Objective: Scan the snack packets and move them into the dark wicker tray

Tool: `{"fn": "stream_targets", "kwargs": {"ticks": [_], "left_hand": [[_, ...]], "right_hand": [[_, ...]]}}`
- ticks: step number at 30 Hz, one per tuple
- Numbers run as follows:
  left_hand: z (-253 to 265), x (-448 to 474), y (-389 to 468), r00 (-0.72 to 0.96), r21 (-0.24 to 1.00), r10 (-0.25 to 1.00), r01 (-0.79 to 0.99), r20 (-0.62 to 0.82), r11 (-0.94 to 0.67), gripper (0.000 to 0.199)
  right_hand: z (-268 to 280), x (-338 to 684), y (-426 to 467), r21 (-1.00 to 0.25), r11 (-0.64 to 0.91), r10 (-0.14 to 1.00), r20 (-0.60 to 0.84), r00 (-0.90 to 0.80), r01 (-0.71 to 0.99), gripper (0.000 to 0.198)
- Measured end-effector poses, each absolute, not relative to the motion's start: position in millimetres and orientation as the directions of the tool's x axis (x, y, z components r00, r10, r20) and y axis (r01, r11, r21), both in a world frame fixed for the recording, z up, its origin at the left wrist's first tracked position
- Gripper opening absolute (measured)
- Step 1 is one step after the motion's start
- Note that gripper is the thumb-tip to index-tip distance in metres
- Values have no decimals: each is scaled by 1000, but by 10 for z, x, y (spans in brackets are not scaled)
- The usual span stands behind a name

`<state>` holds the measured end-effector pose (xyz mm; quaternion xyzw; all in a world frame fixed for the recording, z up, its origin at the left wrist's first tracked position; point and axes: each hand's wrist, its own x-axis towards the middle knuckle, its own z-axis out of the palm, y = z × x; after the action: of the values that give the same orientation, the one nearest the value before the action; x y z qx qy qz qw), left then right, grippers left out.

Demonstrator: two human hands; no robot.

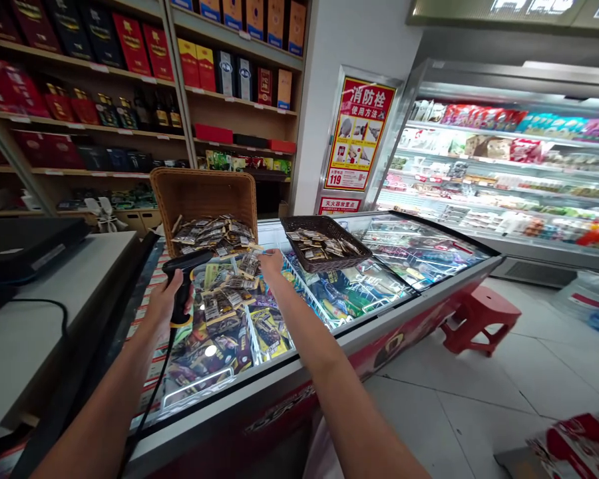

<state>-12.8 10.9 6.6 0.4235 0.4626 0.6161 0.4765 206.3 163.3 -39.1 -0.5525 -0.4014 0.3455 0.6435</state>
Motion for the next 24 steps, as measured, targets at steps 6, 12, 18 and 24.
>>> {"fn": "stream_targets", "kwargs": {"ticks": [6,12,18,24], "left_hand": [[89,-140,66,-145,981,978,-108,147,-163,60],[92,-37,-45,-83,971,967,3,239,-240,47],[20,-3,-27,22,971,978,121,207,-208,47],[-36,-34,31,76,962,975,162,207,-217,47]], "right_hand": [[-392,2168,1339,-927,174,952,72,297,-332,16],[-358,2223,1262,-882,285,937,174,303,-375,20],[-254,2236,1199,-873,282,929,145,340,-398,21],[-251,2252,1223,-897,242,926,99,364,-371,21]]}}
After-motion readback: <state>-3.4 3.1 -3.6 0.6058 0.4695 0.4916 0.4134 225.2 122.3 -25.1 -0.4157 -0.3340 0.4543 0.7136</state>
